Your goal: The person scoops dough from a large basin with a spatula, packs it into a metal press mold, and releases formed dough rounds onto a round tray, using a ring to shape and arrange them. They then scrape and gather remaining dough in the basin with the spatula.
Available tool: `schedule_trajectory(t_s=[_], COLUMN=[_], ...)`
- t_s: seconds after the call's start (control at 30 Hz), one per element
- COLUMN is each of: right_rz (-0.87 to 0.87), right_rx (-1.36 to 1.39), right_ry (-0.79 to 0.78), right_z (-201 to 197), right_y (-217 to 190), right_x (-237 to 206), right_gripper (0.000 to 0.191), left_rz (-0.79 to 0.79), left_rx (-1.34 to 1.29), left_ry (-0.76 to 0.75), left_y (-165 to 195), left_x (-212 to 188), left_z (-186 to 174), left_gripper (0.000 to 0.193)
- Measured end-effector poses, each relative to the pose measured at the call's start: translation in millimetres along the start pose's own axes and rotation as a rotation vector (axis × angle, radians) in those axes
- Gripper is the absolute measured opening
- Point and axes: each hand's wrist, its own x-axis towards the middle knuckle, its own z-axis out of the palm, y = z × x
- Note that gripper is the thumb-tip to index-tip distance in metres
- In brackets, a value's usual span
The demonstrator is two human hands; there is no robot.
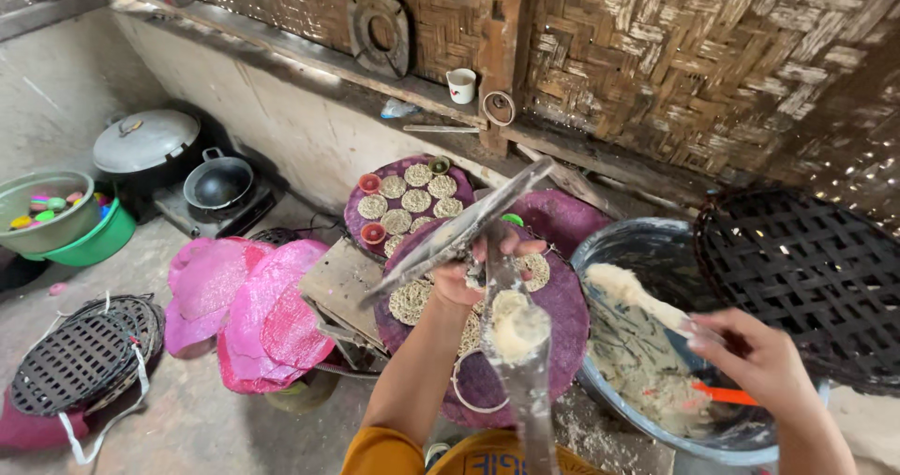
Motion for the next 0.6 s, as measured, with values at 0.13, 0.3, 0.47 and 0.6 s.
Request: schedule_trajectory(t_s=[0.13,0.3,0.47,0.6], right_rz=[-0.213,-0.670,-0.848,-0.750], right_rx=[-0.353,-0.583,-0.580,-0.579], right_ry=[-0.102,-0.124,-0.186,-0.151], right_z=[15,26,28,-4], right_y=[-60,-120,-134,-115], right_x=[34,74,83,63], right_gripper=[0.029,0.022,0.022,0.022], left_rz=[-0.095,-0.091,-0.160,-0.119], left_rx=[-0.005,0.007,-0.022,0.031], left_ry=[-0.044,0.022,-0.026,-0.023], left_y=[-13,-29,-28,-18], left_x=[12,34,37,23], left_z=[6,18,23,20], left_gripper=[0.027,0.072,0.049,0.026])
